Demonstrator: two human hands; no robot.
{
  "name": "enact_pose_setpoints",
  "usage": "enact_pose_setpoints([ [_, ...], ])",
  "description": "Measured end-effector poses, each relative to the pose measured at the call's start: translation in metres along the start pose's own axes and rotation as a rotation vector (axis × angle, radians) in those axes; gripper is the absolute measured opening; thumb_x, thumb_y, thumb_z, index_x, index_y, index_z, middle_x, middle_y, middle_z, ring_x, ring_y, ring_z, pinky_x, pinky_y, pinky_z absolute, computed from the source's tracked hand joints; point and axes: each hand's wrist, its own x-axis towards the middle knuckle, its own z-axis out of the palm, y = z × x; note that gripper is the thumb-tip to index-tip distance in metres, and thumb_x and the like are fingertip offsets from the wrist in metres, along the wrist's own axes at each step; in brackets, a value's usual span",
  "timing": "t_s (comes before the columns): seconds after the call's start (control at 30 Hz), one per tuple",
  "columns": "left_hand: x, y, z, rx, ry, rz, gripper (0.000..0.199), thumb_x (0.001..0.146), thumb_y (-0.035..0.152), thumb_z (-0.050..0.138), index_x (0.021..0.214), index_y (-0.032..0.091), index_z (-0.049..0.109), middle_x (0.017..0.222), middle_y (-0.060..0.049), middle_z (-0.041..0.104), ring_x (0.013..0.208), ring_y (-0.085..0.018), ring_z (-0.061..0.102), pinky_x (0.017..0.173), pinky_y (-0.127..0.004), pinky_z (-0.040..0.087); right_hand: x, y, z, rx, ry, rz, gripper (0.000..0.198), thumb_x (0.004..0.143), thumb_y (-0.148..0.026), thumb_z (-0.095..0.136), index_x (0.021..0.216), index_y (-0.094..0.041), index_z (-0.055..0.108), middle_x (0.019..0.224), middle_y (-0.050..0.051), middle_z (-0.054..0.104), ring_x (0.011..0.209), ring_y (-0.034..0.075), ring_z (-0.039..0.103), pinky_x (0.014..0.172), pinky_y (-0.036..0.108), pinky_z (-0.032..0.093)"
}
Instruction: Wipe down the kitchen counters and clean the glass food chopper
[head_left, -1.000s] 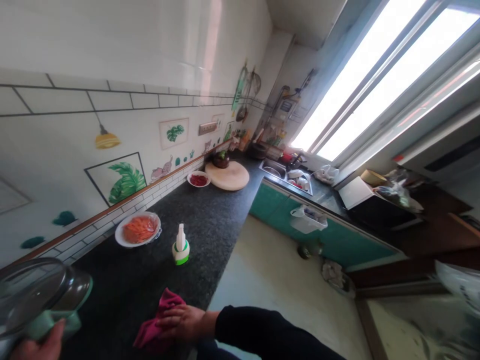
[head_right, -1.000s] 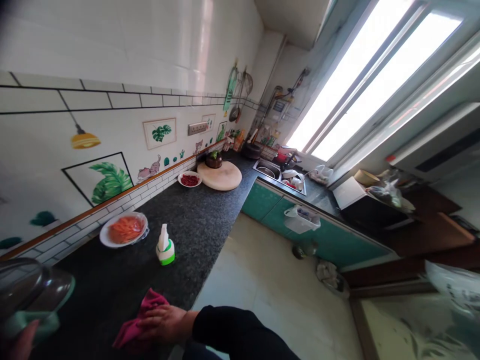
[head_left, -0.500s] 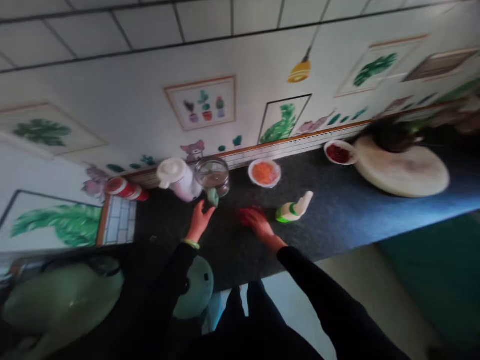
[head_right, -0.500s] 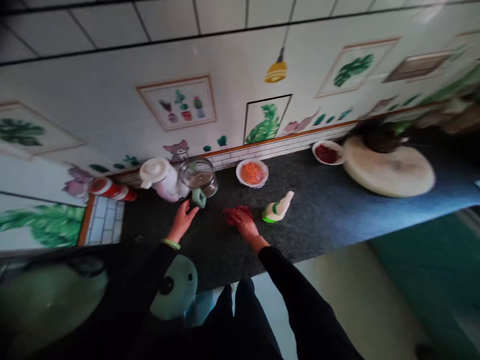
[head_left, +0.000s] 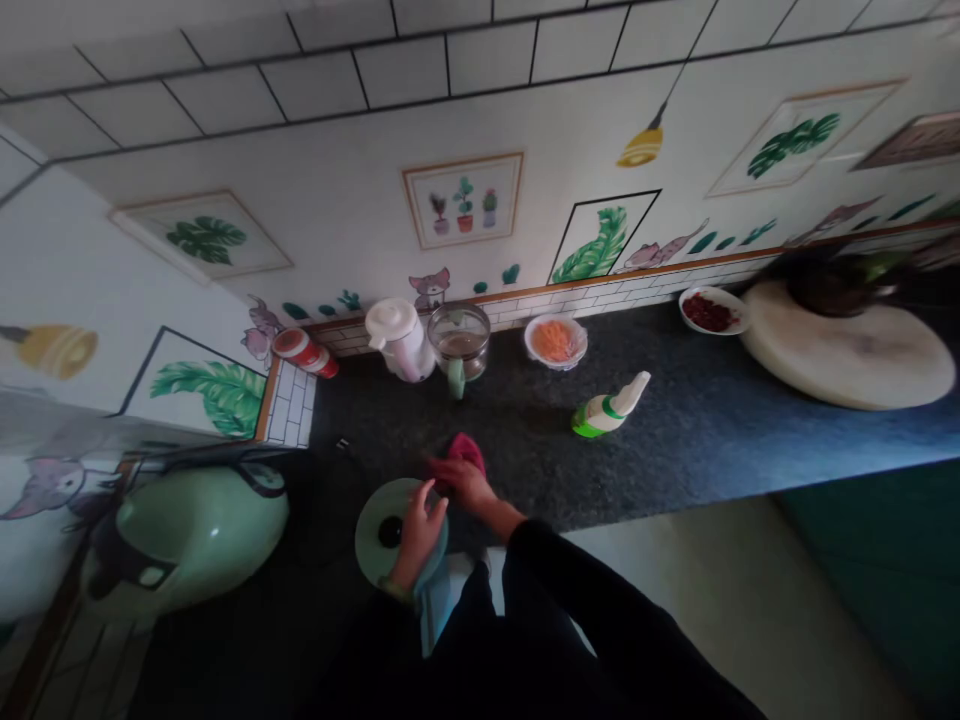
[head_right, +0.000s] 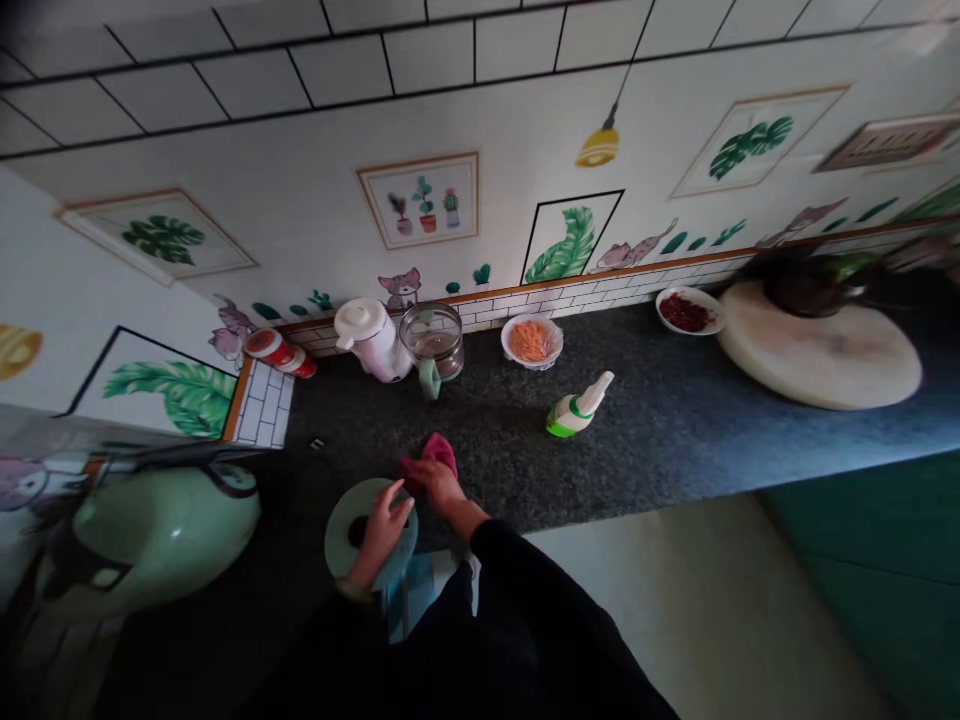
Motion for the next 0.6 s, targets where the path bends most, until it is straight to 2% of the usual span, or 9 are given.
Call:
enact_pose_setpoints([
  [0.07,0.002,0.002,-0.005,0.031,0.016,0.1,0.044,0.087,0.032,0.063,0.129,0.021,0.063,0.138,-0.016,0.066,0.133,-0.032,0.062,0.113,-0.054,0.051,-0.026,-0.006,-0.011,0.036,-0.071,-0.08,0.025,0.094,-0.022,0.058,0.095,-0.031,0.082,0.11,-0.005,0.081,0.1,0.011,0.074,0.092,0.022,0.056],
  [0.13,-0.002,-0.002,-0.012,0.079,0.049,0.184,0.041,0.086,0.034,0.064,0.125,0.024,0.066,0.136,-0.014,0.068,0.134,-0.034,0.061,0.116,-0.058,0.047,-0.031,0.007,-0.037,0.046,-0.103,-0.075,0.03,0.094,-0.019,0.055,0.087,-0.029,0.082,0.098,-0.003,0.082,0.091,0.012,0.075,0.087,0.024,0.058],
  [0.23,-0.023,-0.018,-0.022,0.123,0.159,0.207,0.038,0.087,0.04,0.061,0.121,0.024,0.067,0.135,-0.016,0.066,0.132,-0.037,0.06,0.116,-0.059,0.046,-0.001,0.047,-0.087,0.006,-0.045,0.114,0.037,0.093,-0.011,0.048,0.096,-0.026,0.082,0.098,0.0,0.08,0.091,0.014,0.074,0.091,0.028,0.058],
  [0.33,-0.058,-0.044,-0.032,0.147,0.349,0.169,0.048,0.089,0.049,0.059,0.124,0.016,0.065,0.138,-0.021,0.062,0.134,-0.038,0.057,0.116,-0.059,0.045,0.042,0.087,-0.117,-0.052,0.038,0.319,0.046,0.087,-0.004,0.049,0.12,-0.022,0.076,0.125,0.006,0.074,0.113,0.018,0.068,0.106,0.033,0.051],
  [0.4,-0.082,-0.062,-0.037,0.171,0.48,0.105,0.056,0.088,0.054,0.059,0.127,0.013,0.062,0.137,-0.022,0.06,0.135,-0.038,0.055,0.117,-0.057,0.043,0.054,0.096,-0.11,-0.084,0.063,0.417,0.049,0.087,-0.005,0.051,0.129,-0.02,0.072,0.14,0.011,0.066,0.123,0.022,0.063,0.11,0.038,0.047],
  [0.47,-0.102,-0.08,-0.04,0.194,0.593,-0.022,0.063,0.084,0.058,0.061,0.128,0.013,0.06,0.135,-0.022,0.061,0.134,-0.038,0.054,0.116,-0.057,0.042,0.043,0.084,-0.085,-0.101,0.059,0.467,0.045,0.089,-0.008,0.053,0.128,-0.02,0.072,0.143,0.014,0.062,0.127,0.025,0.059,0.111,0.041,0.045],
  [0.53,-0.114,-0.095,-0.039,0.197,0.65,-0.19,0.069,0.08,0.06,0.064,0.13,0.014,0.059,0.13,-0.021,0.062,0.131,-0.039,0.056,0.112,-0.057,0.045,0.011,0.058,-0.053,-0.079,0.0,0.418,0.041,0.089,-0.007,0.055,0.121,-0.022,0.076,0.142,0.012,0.064,0.129,0.025,0.058,0.111,0.04,0.043],
  [0.6,-0.117,-0.104,-0.034,0.189,0.626,-0.307,0.07,0.079,0.058,0.065,0.132,0.014,0.058,0.124,-0.02,0.065,0.123,-0.039,0.06,0.106,-0.056,0.05,-0.031,0.035,-0.028,-0.015,-0.126,0.253,0.042,0.088,-0.004,0.056,0.116,-0.026,0.078,0.14,0.007,0.066,0.125,0.023,0.058,0.109,0.037,0.042],
])
